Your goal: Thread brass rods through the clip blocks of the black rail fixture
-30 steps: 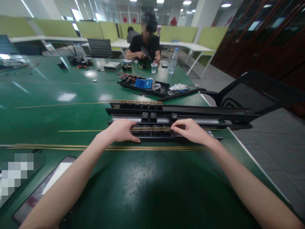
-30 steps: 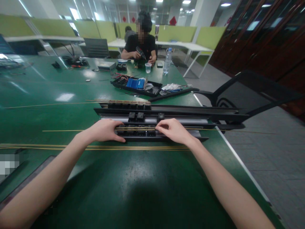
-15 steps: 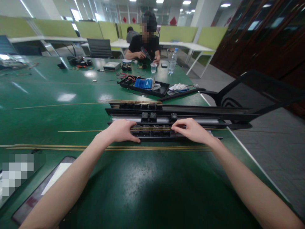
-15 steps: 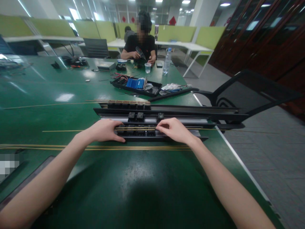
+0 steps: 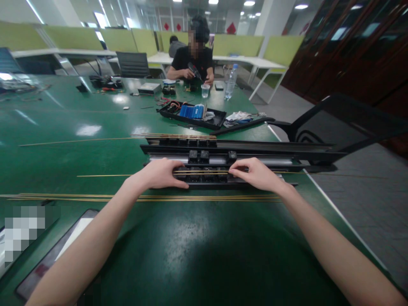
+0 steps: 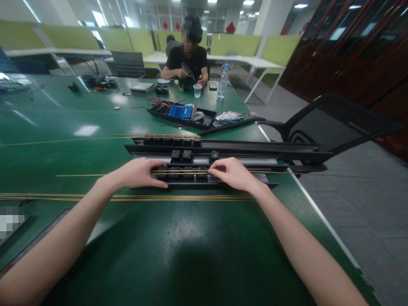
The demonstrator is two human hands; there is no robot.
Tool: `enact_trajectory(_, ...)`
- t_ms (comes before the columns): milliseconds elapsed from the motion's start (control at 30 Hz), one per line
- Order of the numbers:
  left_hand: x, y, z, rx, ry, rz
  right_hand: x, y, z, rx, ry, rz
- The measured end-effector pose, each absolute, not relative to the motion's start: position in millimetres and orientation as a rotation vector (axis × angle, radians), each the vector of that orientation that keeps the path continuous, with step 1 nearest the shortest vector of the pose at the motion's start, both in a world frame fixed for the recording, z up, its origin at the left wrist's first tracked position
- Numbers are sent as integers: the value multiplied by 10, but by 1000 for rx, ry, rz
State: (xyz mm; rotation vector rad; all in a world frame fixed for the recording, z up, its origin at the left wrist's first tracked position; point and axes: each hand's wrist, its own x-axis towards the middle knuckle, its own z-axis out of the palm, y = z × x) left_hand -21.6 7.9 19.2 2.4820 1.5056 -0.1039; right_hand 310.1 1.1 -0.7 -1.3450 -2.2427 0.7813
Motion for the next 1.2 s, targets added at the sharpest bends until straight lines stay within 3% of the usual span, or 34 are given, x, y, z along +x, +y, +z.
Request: enact_trajectory(1200, -288, 126, 179, 2440, 1412, 48, 3157, 15, 54, -1371, -2242, 829)
